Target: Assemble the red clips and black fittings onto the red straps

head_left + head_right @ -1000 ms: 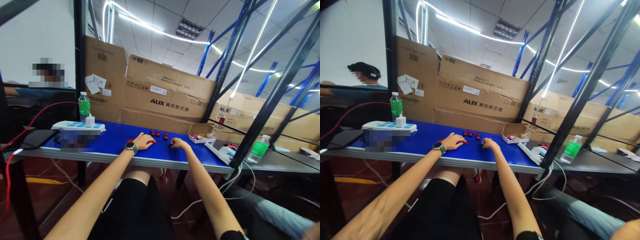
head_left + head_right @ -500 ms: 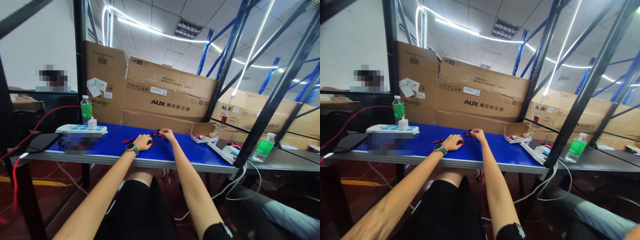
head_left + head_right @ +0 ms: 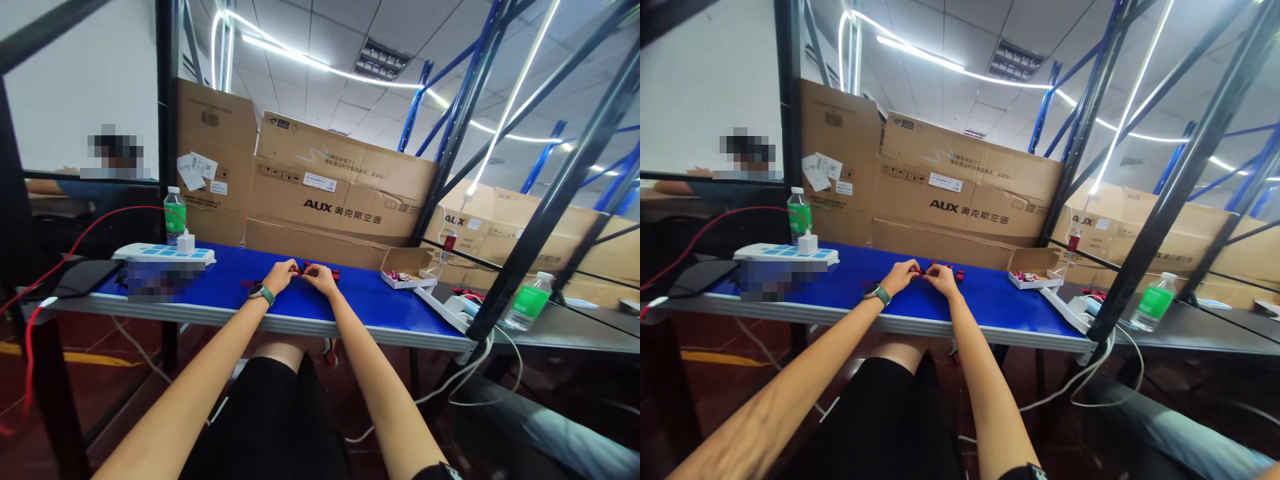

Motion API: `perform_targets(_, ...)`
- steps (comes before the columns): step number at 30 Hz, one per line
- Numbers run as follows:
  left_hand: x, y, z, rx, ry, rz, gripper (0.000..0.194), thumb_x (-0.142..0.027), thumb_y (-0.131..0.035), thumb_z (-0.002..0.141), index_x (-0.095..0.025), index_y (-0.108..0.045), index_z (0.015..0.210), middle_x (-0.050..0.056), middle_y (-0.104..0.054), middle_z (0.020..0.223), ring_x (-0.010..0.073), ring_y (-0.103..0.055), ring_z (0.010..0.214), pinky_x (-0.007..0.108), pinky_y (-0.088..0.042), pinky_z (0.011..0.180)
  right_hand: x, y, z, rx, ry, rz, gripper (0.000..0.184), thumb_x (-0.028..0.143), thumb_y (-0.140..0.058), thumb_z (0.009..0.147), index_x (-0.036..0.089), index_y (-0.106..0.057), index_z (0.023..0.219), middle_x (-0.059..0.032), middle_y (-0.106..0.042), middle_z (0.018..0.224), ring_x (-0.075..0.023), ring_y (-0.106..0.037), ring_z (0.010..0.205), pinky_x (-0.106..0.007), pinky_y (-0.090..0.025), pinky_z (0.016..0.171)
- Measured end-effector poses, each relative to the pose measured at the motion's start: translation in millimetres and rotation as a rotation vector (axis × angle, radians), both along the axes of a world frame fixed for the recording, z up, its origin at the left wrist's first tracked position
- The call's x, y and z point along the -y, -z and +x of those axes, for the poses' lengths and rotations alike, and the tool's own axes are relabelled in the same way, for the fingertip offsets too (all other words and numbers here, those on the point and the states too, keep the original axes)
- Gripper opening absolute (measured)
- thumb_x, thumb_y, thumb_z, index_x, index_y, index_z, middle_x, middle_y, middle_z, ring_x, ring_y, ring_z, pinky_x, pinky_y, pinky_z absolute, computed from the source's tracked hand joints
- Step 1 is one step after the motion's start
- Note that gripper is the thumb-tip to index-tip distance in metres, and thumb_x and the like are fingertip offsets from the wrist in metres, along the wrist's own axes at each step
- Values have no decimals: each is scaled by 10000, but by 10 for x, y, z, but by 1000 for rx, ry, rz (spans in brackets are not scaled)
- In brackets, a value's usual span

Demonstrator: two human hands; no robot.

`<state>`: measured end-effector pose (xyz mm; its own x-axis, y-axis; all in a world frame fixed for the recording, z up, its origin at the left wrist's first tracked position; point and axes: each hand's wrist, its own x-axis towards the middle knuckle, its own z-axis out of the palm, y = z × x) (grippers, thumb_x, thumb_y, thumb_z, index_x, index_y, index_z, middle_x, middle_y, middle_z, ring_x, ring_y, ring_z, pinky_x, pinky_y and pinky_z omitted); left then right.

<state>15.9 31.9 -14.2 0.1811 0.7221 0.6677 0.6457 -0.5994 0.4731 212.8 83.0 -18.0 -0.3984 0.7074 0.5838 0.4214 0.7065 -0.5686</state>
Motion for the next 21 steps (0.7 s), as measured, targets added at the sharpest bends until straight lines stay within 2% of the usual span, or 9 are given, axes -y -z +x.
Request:
perform_targets(3, -19, 17, -19, 26, 13, -17, 81, -113, -635, 810, -184, -650, 848, 18, -703, 741, 171, -656, 721, 264, -469, 697, 68, 14, -37, -14, -104, -90, 253, 410, -769, 735, 194, -659, 808, 1, -707, 725, -160, -676, 608, -243, -502, 602)
perform_targets(6, -1, 19, -17, 31, 45, -37, 78, -111, -638, 788, -178, -659, 822, 20, -712, 740, 170, -658, 714, 261, -472, 689, 120, 12, -10, -21, -144, -108, 273, 429, -773, 732, 196, -647, 796, -2, -709, 742, -167, -691, 606, -243, -502, 591)
perform_targets(11, 101, -47, -4, 33, 74, -41, 81, -119, -620, 787, -172, -675, 765, 17, -712, 708, 163, -652, 686, 255, -468, 681, 168, -34, 39, -59, -224, -182, 317, 497, -656, 841, 181, -658, 826, -1, -676, 649, -169, -704, 604, -240, -510, 613)
perform_targets(17, 177, -107, 1, 45, 94, -21, 68, -155, -626, 802, -171, -686, 774, 22, -728, 741, 166, -665, 723, 254, -463, 702, 226, -96, 27, -226, -293, -260, 392, 505, -803, 685, 172, -634, 804, 3, -673, 704, -134, -641, 488, -230, -485, 510)
perform_targets(21, 191, -105, 12, 30, 137, -53, 65, -162, -609, 806, -174, -664, 774, 17, -719, 736, 165, -659, 720, 253, -464, 694, 263, -107, 31, -254, -334, -310, 413, 460, -850, 632, 181, -605, 813, 18, -666, 700, -117, -607, 450, -219, -470, 460)
